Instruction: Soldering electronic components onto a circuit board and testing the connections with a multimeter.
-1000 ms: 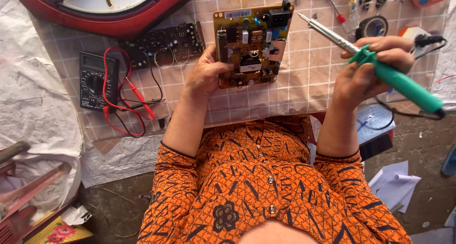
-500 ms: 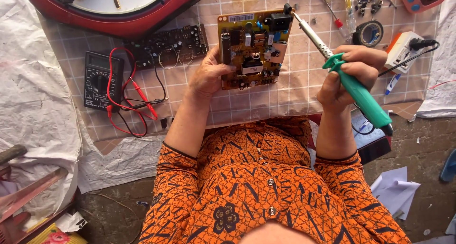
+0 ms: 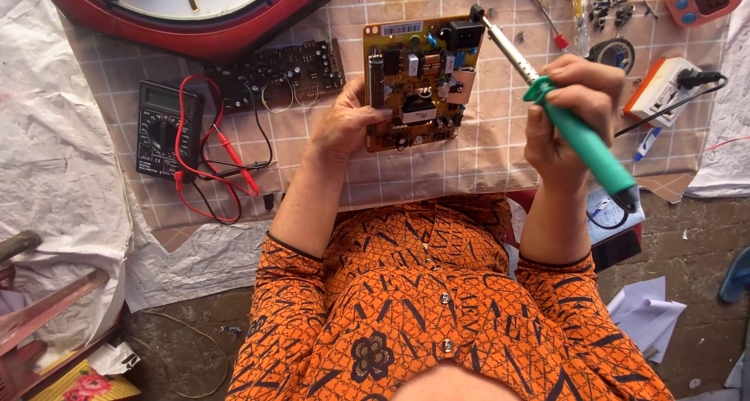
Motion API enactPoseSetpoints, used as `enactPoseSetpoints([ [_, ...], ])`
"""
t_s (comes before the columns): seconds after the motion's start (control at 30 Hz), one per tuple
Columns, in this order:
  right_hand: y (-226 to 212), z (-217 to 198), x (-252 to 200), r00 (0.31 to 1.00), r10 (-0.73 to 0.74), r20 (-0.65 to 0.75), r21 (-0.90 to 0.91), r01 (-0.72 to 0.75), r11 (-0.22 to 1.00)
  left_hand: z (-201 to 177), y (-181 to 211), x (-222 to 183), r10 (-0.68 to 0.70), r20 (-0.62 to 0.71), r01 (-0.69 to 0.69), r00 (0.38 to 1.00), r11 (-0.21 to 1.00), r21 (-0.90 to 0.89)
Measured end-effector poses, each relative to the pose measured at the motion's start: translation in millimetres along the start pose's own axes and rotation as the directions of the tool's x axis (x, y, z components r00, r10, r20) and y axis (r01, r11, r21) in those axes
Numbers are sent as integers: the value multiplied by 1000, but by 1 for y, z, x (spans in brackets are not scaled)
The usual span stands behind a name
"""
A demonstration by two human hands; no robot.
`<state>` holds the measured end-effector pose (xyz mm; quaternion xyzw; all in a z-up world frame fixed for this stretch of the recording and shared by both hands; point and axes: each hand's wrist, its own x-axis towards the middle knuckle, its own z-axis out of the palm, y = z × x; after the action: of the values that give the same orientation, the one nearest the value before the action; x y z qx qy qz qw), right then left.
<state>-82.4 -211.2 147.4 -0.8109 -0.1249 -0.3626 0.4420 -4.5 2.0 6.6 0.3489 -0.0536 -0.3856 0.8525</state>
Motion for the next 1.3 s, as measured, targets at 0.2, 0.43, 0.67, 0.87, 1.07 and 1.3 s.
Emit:
enactPoseSetpoints([
  [0.2,14,-8,-4,995,39,-95,-129,-51,990,0,-2,0,8,17,-8,1000,1000,0],
  [0.43,17,-14,-12,992,127,-1,-70,-126,990,-2,-1,1,2,-8,-2,1000,1000,1],
  [0.67,0,-13,-12,989,133,-67,66,-128,990,1,3,0,-38,25,40,999,993,-107],
  [0.87,-10,-17,-13,967,-101,-233,26,110,994,1,4,1,-21,12,22,1000,996,-91],
  [1.07,-23,0,-22,987,18,-159,66,-8,998,5,5,0,-14,33,20,999,980,-197],
  [1.3,-42,27,-30,982,182,41,120,-186,975,6,4,3,121,57,-114,991,987,-109],
])
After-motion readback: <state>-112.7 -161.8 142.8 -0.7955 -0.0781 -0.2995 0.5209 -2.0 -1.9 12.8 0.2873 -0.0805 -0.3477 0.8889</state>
